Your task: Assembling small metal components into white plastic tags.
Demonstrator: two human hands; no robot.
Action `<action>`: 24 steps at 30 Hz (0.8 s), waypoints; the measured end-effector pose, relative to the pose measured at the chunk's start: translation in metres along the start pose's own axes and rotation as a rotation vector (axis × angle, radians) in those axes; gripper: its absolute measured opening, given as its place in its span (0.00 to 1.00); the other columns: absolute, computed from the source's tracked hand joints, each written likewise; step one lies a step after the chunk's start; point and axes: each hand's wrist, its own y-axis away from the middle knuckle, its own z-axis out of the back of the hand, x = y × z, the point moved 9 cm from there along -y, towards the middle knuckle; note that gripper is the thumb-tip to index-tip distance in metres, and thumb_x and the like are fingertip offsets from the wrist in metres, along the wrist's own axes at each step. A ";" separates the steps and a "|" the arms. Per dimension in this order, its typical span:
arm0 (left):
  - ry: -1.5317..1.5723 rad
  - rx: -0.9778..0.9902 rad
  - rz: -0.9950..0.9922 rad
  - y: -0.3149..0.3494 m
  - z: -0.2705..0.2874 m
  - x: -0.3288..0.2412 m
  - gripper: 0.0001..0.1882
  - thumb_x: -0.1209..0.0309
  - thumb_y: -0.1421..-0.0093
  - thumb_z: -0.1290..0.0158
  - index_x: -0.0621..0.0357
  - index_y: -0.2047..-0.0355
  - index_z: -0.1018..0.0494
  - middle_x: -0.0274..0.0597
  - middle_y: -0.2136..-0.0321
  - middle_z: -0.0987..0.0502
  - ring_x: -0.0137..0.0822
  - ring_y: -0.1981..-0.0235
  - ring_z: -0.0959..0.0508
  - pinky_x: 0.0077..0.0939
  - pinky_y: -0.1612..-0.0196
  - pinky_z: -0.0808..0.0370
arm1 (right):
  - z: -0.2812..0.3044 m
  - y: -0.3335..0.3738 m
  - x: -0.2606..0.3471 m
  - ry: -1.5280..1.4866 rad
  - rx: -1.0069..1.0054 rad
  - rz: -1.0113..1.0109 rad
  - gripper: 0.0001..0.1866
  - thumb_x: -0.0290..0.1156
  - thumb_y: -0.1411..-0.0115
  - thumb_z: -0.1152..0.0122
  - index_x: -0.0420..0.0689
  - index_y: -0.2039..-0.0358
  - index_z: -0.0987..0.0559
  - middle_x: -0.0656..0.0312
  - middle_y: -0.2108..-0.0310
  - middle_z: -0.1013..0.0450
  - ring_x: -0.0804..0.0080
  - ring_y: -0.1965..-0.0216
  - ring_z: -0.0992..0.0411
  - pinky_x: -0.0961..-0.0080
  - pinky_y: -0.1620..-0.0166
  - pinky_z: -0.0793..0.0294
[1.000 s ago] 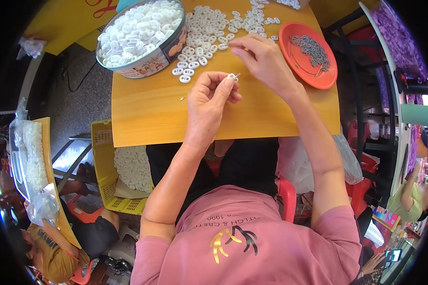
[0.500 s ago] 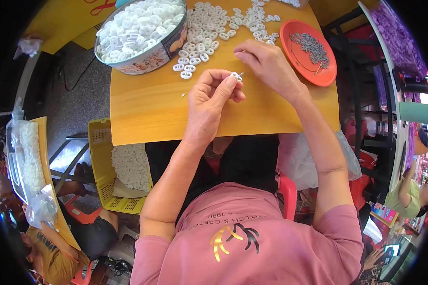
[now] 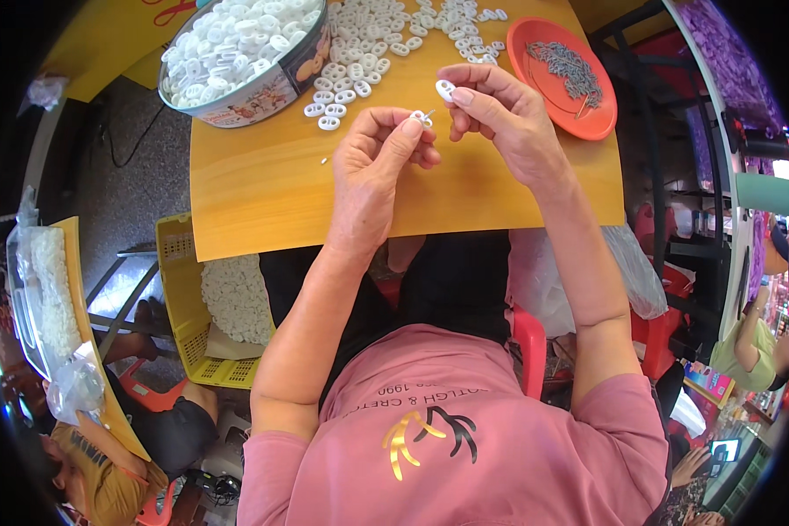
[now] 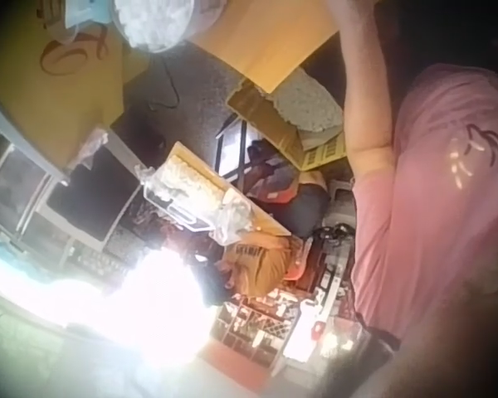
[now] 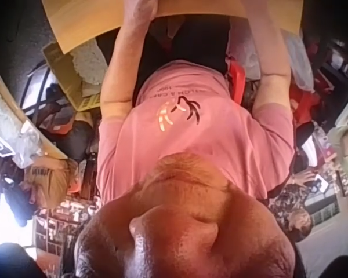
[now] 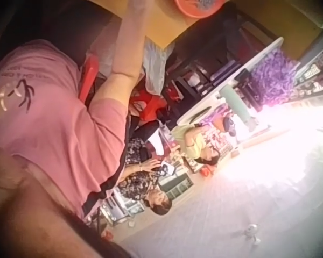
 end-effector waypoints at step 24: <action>-0.124 -0.058 0.037 -0.004 0.000 0.001 0.08 0.71 0.36 0.47 0.64 0.63 0.29 0.40 0.70 0.24 0.27 0.73 0.24 0.20 0.67 0.27 | -0.007 0.011 0.010 0.233 0.010 0.165 0.13 0.27 0.37 0.41 0.37 0.53 0.22 0.65 0.64 0.23 0.84 0.72 0.31 0.87 0.68 0.29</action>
